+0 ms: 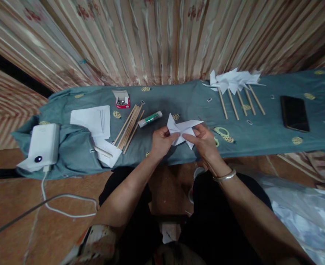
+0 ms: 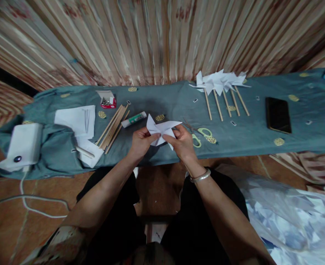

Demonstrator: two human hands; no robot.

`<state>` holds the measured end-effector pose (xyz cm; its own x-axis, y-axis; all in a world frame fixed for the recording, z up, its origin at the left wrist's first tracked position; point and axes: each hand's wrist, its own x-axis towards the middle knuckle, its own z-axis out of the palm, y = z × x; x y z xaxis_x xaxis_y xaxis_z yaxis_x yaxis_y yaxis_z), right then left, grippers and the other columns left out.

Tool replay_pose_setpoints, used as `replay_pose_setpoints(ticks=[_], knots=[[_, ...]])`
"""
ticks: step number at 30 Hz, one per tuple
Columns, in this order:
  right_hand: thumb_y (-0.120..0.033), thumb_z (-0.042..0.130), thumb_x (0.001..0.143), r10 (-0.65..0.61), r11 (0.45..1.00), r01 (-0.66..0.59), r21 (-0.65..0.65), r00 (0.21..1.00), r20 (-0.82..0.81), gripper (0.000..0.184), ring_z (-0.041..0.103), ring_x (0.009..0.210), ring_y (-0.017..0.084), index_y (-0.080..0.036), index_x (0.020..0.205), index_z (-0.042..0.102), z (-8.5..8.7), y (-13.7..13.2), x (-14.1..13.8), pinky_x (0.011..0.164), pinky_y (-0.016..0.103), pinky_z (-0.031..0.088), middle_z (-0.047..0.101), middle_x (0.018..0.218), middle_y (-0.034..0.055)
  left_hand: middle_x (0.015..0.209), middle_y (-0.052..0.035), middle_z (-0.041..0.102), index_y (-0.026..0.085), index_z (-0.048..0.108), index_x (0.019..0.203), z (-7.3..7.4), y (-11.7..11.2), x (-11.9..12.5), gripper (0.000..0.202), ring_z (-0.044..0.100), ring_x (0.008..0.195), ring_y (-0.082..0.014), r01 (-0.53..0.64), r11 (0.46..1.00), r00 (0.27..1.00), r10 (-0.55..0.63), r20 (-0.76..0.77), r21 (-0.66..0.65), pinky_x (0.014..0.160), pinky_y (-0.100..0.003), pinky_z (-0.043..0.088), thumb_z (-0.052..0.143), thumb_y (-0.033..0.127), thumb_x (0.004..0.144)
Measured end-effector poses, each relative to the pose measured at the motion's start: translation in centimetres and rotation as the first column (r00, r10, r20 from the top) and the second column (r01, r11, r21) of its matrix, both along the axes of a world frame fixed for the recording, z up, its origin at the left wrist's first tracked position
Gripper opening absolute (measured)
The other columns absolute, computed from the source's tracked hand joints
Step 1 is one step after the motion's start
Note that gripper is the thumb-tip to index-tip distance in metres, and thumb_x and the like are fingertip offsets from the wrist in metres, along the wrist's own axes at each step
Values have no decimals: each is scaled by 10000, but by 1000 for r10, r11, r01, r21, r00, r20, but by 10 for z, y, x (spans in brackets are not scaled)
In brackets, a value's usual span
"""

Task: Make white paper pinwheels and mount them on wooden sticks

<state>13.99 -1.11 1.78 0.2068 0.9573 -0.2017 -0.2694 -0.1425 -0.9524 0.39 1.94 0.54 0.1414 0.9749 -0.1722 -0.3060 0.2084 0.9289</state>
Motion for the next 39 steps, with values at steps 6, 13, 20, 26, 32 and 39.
replay_pose_setpoints(ticks=[6, 13, 20, 26, 32, 39], knots=[[-344, 887, 520, 3, 1000, -3, 7, 1000, -3, 490, 727, 698, 220, -218, 918, 630, 0, 2, -1, 726, 370, 584, 763, 748, -10, 697, -5, 735, 152, 737, 717, -2, 1, 1, 172, 632, 623, -149, 23, 999, 998, -21, -53, 39, 619, -258, 502, 793, 206, 563], [-283, 846, 539, -23, 1000, 24, -15, 999, 42, 441, 715, 731, 215, -197, 921, 643, -3, 4, 0, 736, 367, 566, 766, 794, 13, 716, -7, 725, 154, 728, 736, -5, 2, 2, 227, 637, 647, -153, 35, 998, 998, -32, -54, 52, 643, -265, 504, 827, 220, 543], [-258, 805, 553, -11, 999, 11, -37, 1000, 2, 379, 715, 693, 229, -195, 896, 659, -1, 2, -1, 694, 374, 566, 763, 758, 14, 688, 7, 711, 157, 717, 716, 0, 1, 1, 240, 614, 617, -134, 74, 997, 996, -74, 46, 10, 658, -275, 508, 831, 232, 519], [-233, 813, 527, -3, 1000, 3, -25, 1000, -3, 355, 710, 700, 218, -205, 854, 675, 1, 3, -1, 700, 361, 568, 766, 769, 7, 690, 8, 710, 160, 715, 713, 0, 3, -1, 249, 619, 627, -143, 81, 997, 996, -81, 24, 1, 672, -291, 511, 841, 238, 513], [-323, 857, 523, 32, 999, -32, -34, 1000, 0, 402, 714, 721, 235, -225, 866, 671, 3, 4, -4, 702, 377, 572, 766, 776, 5, 670, 10, 708, 157, 723, 712, 4, 5, -2, 266, 612, 615, -140, 75, 997, 997, -75, -6, -24, 664, -280, 501, 843, 237, 488], [-434, 862, 573, -52, 999, 52, 5, 998, 25, 442, 684, 678, 186, -223, 919, 685, 9, 13, 2, 681, 329, 547, 747, 740, -2, 719, -5, 734, 157, 735, 736, 12, 11, -7, 252, 644, 671, -160, -53, 997, 998, 55, 24, -56, 746, -312, 518, 821, 224, 508]])
